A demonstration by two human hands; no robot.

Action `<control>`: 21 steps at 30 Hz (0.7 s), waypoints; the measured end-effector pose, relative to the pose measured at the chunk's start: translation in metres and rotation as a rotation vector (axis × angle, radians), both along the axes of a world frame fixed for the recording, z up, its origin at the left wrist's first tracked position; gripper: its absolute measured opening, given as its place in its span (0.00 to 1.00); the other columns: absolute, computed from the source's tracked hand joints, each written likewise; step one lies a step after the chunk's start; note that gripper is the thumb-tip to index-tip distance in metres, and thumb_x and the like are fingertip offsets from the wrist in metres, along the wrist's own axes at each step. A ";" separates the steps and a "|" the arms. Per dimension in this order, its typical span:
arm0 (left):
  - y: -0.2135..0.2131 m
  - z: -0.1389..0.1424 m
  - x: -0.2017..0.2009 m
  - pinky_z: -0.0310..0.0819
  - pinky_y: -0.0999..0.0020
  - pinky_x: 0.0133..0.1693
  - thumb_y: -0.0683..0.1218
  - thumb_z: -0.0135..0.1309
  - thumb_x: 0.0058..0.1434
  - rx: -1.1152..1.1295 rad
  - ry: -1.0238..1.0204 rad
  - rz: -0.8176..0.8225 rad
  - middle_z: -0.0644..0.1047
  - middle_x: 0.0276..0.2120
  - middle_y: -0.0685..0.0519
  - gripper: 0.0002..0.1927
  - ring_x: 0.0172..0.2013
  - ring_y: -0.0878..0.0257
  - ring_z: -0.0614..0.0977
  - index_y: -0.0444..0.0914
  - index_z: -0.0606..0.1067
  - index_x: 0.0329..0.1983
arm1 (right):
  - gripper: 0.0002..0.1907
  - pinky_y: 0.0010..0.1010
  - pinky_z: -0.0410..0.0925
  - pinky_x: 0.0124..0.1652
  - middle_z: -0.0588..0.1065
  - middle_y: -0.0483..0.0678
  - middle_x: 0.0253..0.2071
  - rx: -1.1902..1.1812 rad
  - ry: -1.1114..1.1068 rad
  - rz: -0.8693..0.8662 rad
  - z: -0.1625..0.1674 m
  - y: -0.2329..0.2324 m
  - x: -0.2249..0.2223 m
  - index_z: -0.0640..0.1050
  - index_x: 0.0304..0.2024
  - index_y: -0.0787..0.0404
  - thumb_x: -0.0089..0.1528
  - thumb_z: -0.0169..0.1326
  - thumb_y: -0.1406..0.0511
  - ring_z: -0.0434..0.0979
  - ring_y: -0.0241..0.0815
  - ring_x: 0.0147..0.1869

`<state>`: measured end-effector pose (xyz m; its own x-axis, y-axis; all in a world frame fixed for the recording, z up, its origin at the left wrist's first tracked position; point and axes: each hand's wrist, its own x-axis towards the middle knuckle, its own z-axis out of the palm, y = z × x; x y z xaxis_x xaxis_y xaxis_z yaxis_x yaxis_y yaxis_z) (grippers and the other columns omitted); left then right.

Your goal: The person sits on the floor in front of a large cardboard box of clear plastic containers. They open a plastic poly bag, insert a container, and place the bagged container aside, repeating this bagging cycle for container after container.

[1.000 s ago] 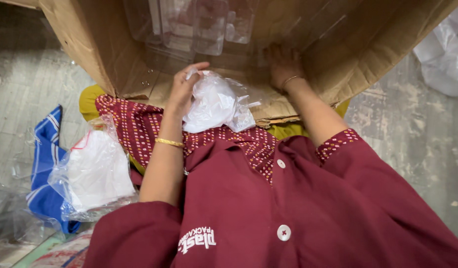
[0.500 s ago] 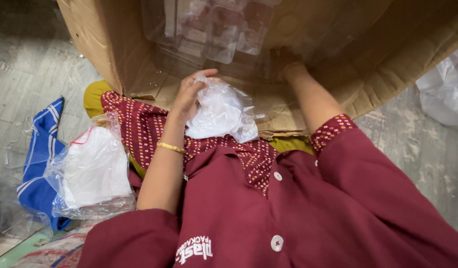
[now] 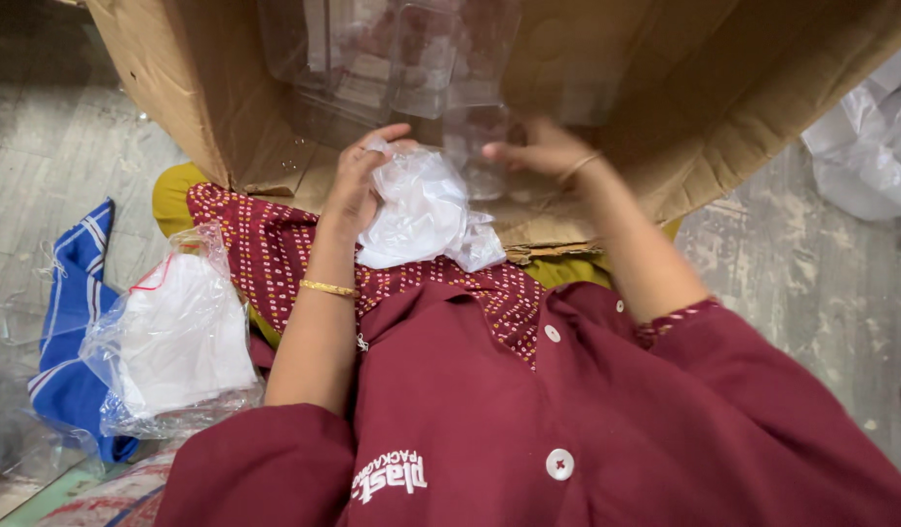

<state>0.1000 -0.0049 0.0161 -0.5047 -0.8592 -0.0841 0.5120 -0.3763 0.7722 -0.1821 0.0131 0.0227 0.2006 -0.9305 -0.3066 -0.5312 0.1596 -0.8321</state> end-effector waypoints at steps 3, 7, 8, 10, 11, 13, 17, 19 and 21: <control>0.001 -0.003 -0.004 0.77 0.65 0.53 0.38 0.48 0.63 -0.040 -0.125 0.020 0.81 0.49 0.42 0.23 0.49 0.57 0.83 0.28 0.73 0.62 | 0.43 0.36 0.72 0.55 0.78 0.56 0.57 0.002 -0.027 -0.114 -0.023 -0.005 0.027 0.71 0.63 0.67 0.54 0.67 0.49 0.78 0.48 0.59; 0.003 -0.007 -0.009 0.73 0.68 0.55 0.40 0.51 0.68 -0.191 -0.337 0.069 0.80 0.52 0.42 0.20 0.53 0.59 0.80 0.26 0.74 0.62 | 0.38 0.36 0.73 0.50 0.79 0.56 0.49 -0.089 0.120 -0.126 -0.027 -0.006 0.025 0.73 0.61 0.65 0.56 0.67 0.51 0.80 0.47 0.51; 0.003 -0.006 -0.011 0.72 0.68 0.56 0.41 0.51 0.67 -0.199 -0.354 0.076 0.79 0.54 0.43 0.21 0.55 0.59 0.80 0.29 0.72 0.63 | 0.35 0.35 0.73 0.54 0.80 0.53 0.52 -0.237 0.074 -0.157 -0.023 -0.006 0.019 0.76 0.62 0.63 0.59 0.67 0.51 0.81 0.45 0.54; 0.003 -0.005 -0.014 0.71 0.68 0.59 0.42 0.52 0.66 -0.211 -0.390 0.086 0.77 0.58 0.44 0.25 0.58 0.58 0.78 0.33 0.69 0.66 | 0.27 0.34 0.75 0.55 0.83 0.52 0.51 -0.465 0.091 -0.424 -0.012 -0.008 0.003 0.79 0.61 0.59 0.64 0.64 0.53 0.82 0.44 0.53; 0.003 -0.004 -0.016 0.69 0.67 0.60 0.42 0.52 0.65 -0.306 -0.460 0.068 0.75 0.61 0.43 0.26 0.60 0.57 0.76 0.34 0.68 0.68 | 0.22 0.35 0.78 0.52 0.85 0.53 0.49 -0.544 0.154 -0.663 -0.008 -0.011 -0.004 0.80 0.60 0.59 0.67 0.61 0.55 0.83 0.45 0.48; 0.002 -0.003 -0.021 0.65 0.64 0.62 0.42 0.54 0.64 -0.504 -0.604 0.028 0.71 0.66 0.43 0.30 0.65 0.54 0.72 0.36 0.66 0.70 | 0.38 0.43 0.71 0.56 0.74 0.66 0.58 -0.944 0.476 -0.430 -0.001 -0.017 -0.015 0.69 0.67 0.63 0.61 0.71 0.55 0.75 0.60 0.58; 0.002 -0.009 -0.038 0.65 0.61 0.63 0.48 0.59 0.65 -0.650 -0.751 0.053 0.70 0.66 0.41 0.32 0.65 0.50 0.72 0.36 0.66 0.70 | 0.47 0.48 0.65 0.61 0.65 0.72 0.66 -0.788 0.272 -0.018 -0.005 -0.019 -0.013 0.56 0.73 0.66 0.58 0.68 0.66 0.67 0.67 0.68; 0.001 -0.015 -0.042 0.65 0.60 0.64 0.51 0.61 0.65 -0.657 -0.829 0.086 0.72 0.64 0.40 0.33 0.64 0.50 0.73 0.36 0.67 0.70 | 0.42 0.46 0.66 0.62 0.68 0.67 0.66 -0.592 0.332 -0.209 -0.017 -0.010 -0.010 0.60 0.74 0.58 0.60 0.65 0.66 0.69 0.65 0.67; -0.001 -0.021 -0.042 0.67 0.60 0.64 0.52 0.60 0.62 -0.622 -0.808 0.079 0.75 0.60 0.42 0.35 0.62 0.51 0.75 0.37 0.66 0.71 | 0.39 0.44 0.68 0.62 0.72 0.63 0.65 -0.529 0.324 -0.282 -0.025 0.014 -0.007 0.63 0.72 0.54 0.61 0.64 0.67 0.72 0.61 0.67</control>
<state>0.0576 -0.0056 -0.0048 -0.4348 -0.8952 0.0977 -0.2428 0.2210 0.9446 -0.1896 0.0267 -0.0024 -0.0965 -0.9750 0.2001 -0.7644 -0.0561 -0.6423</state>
